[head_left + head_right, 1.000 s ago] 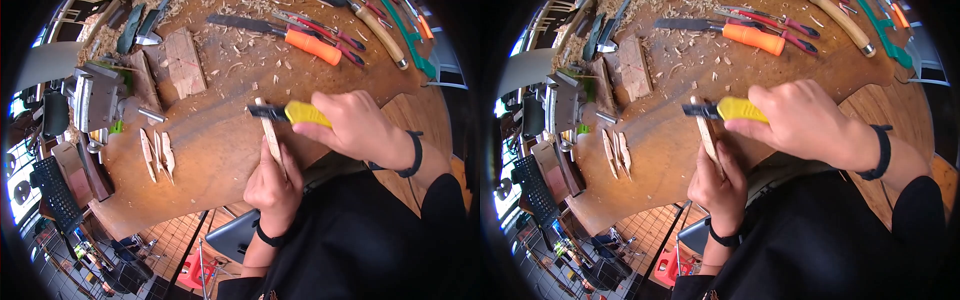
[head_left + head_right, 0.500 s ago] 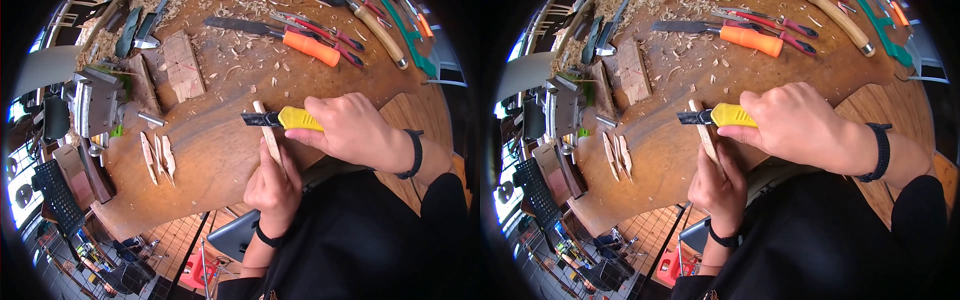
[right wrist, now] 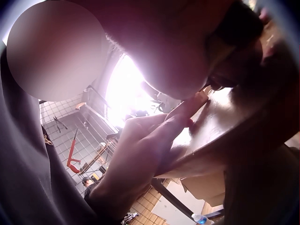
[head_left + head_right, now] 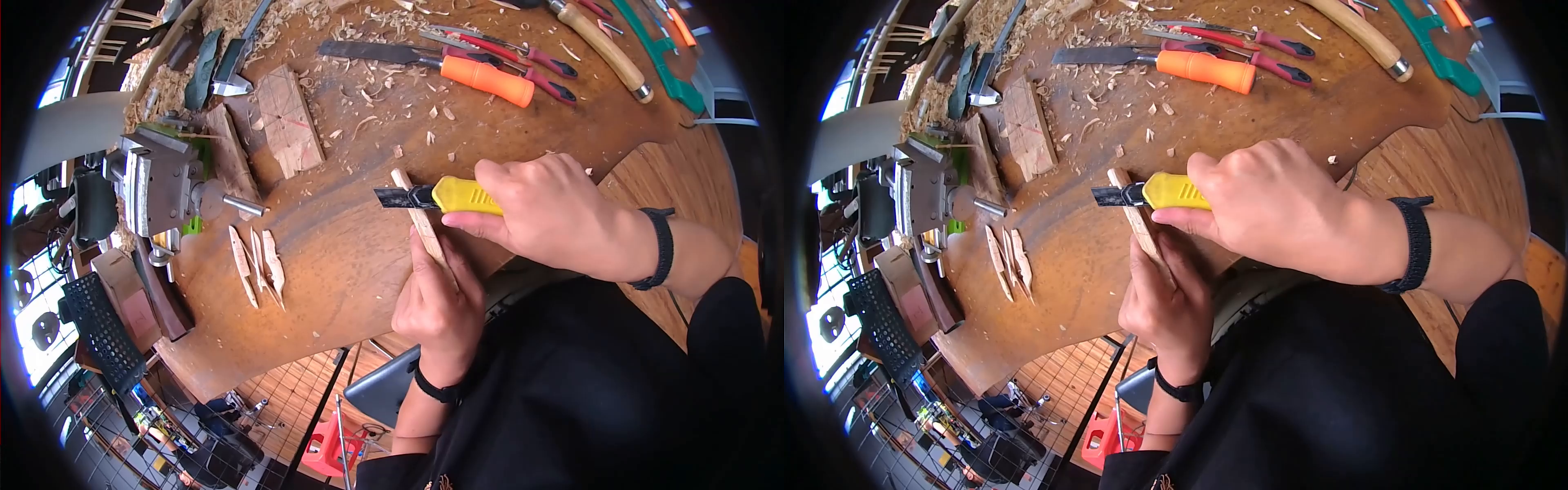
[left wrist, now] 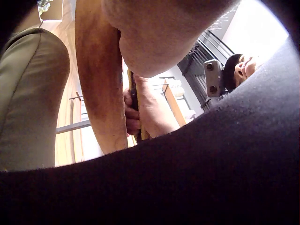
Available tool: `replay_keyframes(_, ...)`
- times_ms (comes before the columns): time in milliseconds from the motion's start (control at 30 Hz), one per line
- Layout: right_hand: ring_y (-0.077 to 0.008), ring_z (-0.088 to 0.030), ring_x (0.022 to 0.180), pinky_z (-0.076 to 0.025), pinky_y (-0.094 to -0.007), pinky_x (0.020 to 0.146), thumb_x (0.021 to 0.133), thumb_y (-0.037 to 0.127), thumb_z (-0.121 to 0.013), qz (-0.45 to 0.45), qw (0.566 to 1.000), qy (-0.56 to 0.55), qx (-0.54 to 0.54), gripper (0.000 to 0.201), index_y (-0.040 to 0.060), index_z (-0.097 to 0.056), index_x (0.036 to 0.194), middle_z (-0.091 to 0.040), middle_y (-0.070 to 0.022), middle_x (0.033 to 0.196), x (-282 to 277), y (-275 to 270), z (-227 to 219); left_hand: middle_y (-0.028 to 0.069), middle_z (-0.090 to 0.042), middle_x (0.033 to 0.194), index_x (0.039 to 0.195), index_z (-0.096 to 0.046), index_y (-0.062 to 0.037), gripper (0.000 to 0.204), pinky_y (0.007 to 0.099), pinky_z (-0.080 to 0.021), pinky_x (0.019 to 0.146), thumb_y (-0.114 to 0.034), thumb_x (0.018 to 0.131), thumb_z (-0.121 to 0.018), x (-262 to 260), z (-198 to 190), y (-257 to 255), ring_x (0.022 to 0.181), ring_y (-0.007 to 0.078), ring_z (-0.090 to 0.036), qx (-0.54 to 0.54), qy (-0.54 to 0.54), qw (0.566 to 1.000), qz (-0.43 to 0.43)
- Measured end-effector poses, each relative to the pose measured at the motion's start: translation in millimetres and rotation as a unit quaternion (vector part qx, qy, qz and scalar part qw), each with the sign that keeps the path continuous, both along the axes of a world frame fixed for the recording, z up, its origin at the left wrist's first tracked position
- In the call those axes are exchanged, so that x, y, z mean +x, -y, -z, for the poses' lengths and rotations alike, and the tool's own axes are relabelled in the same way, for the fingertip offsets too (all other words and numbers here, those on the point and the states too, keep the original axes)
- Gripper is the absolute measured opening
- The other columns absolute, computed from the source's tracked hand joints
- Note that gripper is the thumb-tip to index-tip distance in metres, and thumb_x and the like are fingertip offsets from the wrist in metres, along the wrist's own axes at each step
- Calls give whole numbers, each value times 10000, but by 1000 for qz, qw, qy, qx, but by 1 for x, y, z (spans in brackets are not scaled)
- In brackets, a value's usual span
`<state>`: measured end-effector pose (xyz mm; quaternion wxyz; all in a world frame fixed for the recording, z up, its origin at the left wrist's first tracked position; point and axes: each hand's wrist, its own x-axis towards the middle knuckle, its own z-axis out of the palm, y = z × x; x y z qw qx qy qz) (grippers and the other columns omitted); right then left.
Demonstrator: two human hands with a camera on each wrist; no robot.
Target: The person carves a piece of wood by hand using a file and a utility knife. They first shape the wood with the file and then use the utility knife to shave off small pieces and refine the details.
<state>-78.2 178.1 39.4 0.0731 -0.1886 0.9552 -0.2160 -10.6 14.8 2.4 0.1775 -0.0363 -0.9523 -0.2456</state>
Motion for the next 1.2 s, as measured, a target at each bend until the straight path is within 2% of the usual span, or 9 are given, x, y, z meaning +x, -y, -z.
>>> replay_keyframes(67, -343, -675, 527, -547, -426, 490, 984, 567, -600, 8, 1000, -23, -3, 563, 46, -586, 769, -600, -153, 537, 2, 1, 0, 113, -628, 608, 1257, -651, 117, 395, 361, -473, 456, -81, 926, -734, 1, 2, 0, 458, 250, -610, -4, -1, 1000, -2)
replay_keyframes(400, -342, -688, 545, -563, -430, 505, 992, 547, -598, 19, 999, -14, 22, 554, 24, -622, 811, -614, -157, 550, 9, -8, -3, 125, -644, 622, 1267, -648, 109, 395, 357, -485, 471, -80, 929, -724, 1, -1, 2, 472, 251, -623, 23, 21, 999, 9)
replay_keyframes(467, -338, -697, 558, -570, -425, 510, 991, 536, -607, 62, 997, -39, 29, 560, 10, -624, 798, -620, -162, 553, -4, -3, 1, 121, -645, 620, 1262, -652, 112, 393, 350, -483, 469, -79, 927, -726, 3, 1, 2, 467, 244, -618, 9, 8, 1000, 27)
replay_keyframes(533, -338, -699, 560, -571, -424, 510, 989, 530, -613, 52, 997, -58, 27, 562, 5, -625, 790, -624, -166, 557, -15, 1, 2, 116, -645, 617, 1256, -655, 114, 390, 344, -480, 467, -78, 925, -728, 1, 1, 2, 461, 237, -613, -8, -12, 999, 45)
replay_keyframes(633, -349, -700, 566, -570, -421, 507, 978, 533, -631, 40, 995, -93, 18, 567, 4, -627, 775, -635, -180, 572, -20, 1, 6, 105, -639, 609, 1236, -666, 116, 380, 334, -473, 461, -81, 919, -734, 0, 0, 2, 451, 224, -602, 31, 0, 999, 23)
replay_keyframes(733, -357, -692, 563, -559, -425, 508, 974, 539, -634, 47, 997, -51, 35, 566, 5, -629, 785, -630, -183, 573, -16, -4, 1, 104, -639, 609, 1226, -674, 113, 371, 329, -469, 457, -84, 918, -736, 2, 0, 1, 446, 219, -597, 23, 16, 1000, 11)
replay_keyframes(800, -375, -674, 557, -542, -445, 515, 975, 542, -632, 22, 999, -44, -13, 567, 7, -627, 790, -622, -186, 577, -14, -8, 1, 102, -641, 609, 1226, -674, 113, 373, 324, -468, 457, -83, 915, -737, 2, 0, 2, 442, 219, -595, 29, 10, 999, 9)
replay_keyframes(1033, -398, -657, 565, -524, -477, 531, 980, 539, -628, 2, 998, 40, -39, 567, 6, -616, 788, -616, -190, 586, -3, -9, -16, 115, -663, 641, 1225, -675, 115, 381, 330, -473, 464, -83, 906, -740, 2, 1, 4, 456, 224, -606, 53, 10, 998, 14)
replay_keyframes(1200, -393, -659, 574, -523, -470, 528, 971, 542, -642, 2, 996, 53, -70, 561, 11, -616, 789, -637, -185, 623, 3, -9, -18, 152, -712, 749, 1220, -683, 95, 337, 327, -506, 517, -105, 950, -712, 6, -2, 3, 531, 232, -663, 144, 32, 989, -15)
